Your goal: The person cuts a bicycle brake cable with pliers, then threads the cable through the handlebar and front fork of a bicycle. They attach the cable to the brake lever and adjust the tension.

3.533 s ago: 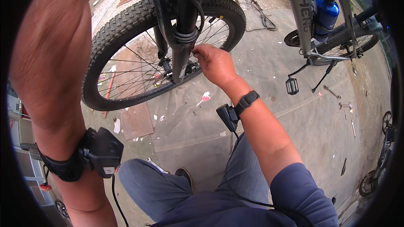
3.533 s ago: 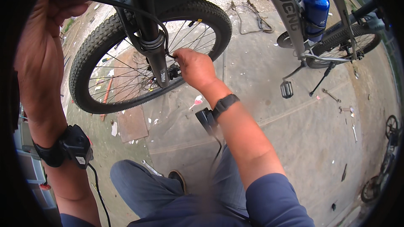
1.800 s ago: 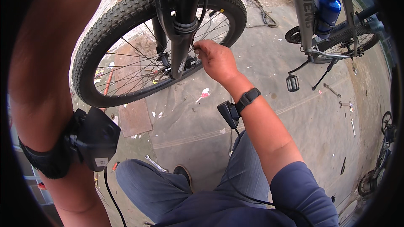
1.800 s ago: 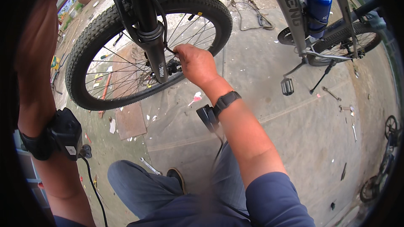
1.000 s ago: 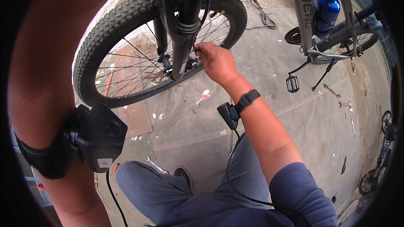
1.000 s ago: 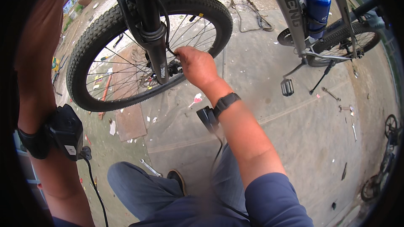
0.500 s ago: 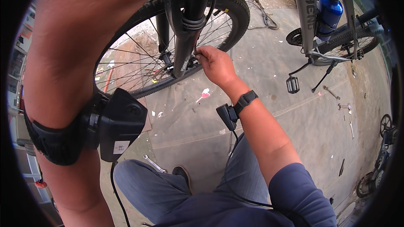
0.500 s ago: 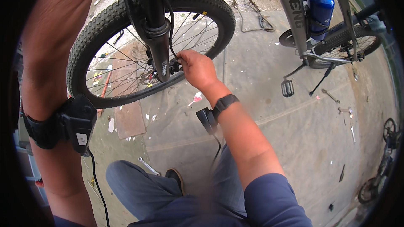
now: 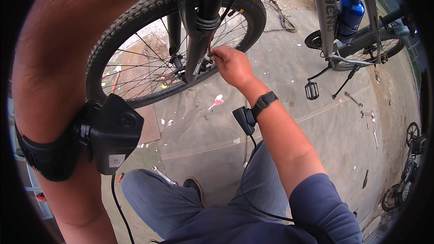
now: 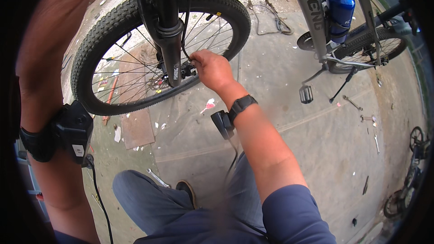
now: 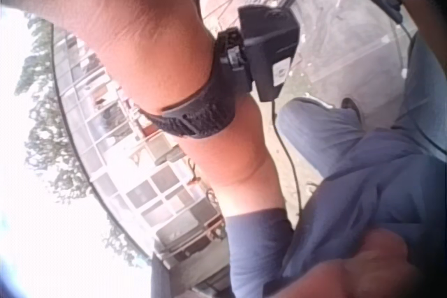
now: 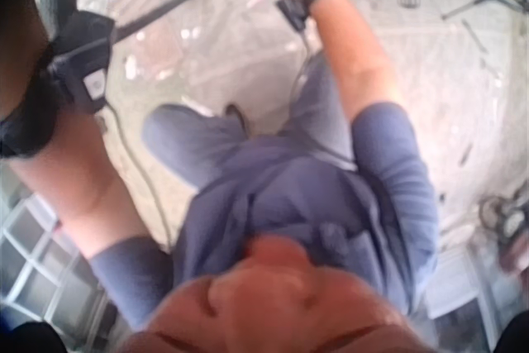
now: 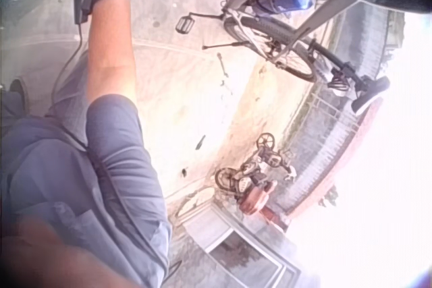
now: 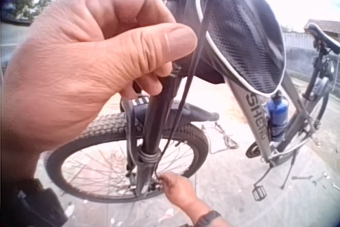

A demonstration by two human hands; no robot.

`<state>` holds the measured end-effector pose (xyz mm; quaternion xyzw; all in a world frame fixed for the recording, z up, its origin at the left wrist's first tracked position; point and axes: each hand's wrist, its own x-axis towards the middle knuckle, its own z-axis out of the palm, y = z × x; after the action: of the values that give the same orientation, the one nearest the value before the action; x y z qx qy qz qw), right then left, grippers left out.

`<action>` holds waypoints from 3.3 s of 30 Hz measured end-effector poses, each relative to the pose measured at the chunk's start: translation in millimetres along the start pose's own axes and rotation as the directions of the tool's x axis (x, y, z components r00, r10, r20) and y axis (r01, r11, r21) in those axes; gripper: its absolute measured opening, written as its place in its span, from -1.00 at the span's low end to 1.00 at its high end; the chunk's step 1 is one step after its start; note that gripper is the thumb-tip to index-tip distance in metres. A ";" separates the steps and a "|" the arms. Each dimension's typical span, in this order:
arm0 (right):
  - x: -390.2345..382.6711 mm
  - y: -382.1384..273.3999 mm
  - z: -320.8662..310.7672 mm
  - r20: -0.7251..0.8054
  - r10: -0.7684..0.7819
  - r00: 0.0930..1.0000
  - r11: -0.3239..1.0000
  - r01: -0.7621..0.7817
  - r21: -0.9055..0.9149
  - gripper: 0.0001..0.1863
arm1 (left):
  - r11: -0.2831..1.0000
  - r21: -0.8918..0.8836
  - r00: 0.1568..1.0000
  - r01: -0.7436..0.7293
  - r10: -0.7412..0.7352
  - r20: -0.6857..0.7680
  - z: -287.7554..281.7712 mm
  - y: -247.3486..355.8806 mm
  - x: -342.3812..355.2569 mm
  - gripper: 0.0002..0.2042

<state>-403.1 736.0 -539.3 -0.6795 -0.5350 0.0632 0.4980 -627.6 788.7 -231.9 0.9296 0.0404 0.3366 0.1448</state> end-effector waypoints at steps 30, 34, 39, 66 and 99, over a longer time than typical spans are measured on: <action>-17.1 23.3 39.2 0.191 0.426 0.884 0.776 -0.465 0.426 -0.75 | 0.999 -0.020 0.997 -0.035 0.033 -0.071 25.0 3.8 -8.2 -0.77; -18.2 37.7 50.3 0.116 0.466 0.877 0.783 -0.470 0.408 -0.81 | 0.999 -0.025 0.997 -0.039 0.037 -0.069 26.7 2.0 -4.6 -0.78; -26.6 46.1 61.9 -0.055 0.347 0.936 0.920 -0.328 0.216 -0.86 | 0.999 -0.025 0.997 -0.035 0.033 -0.068 27.2 1.6 -3.4 -0.78; 11.3 -44.4 -39.6 0.043 -0.052 0.998 0.997 0.050 0.053 -0.83 | 0.994 -0.063 0.991 -0.085 0.078 -0.111 49.5 7.3 22.2 -0.79; 11.9 -60.5 -44.9 0.019 -0.005 1.000 0.997 0.006 -0.078 -0.83 | 0.796 -0.589 0.943 0.139 -0.288 -0.166 54.1 18.5 71.3 -0.81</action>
<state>-410.5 713.9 -466.7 -0.6964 -0.5435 0.0472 0.4662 -538.6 770.3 -222.1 0.7838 0.0611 0.4273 0.4466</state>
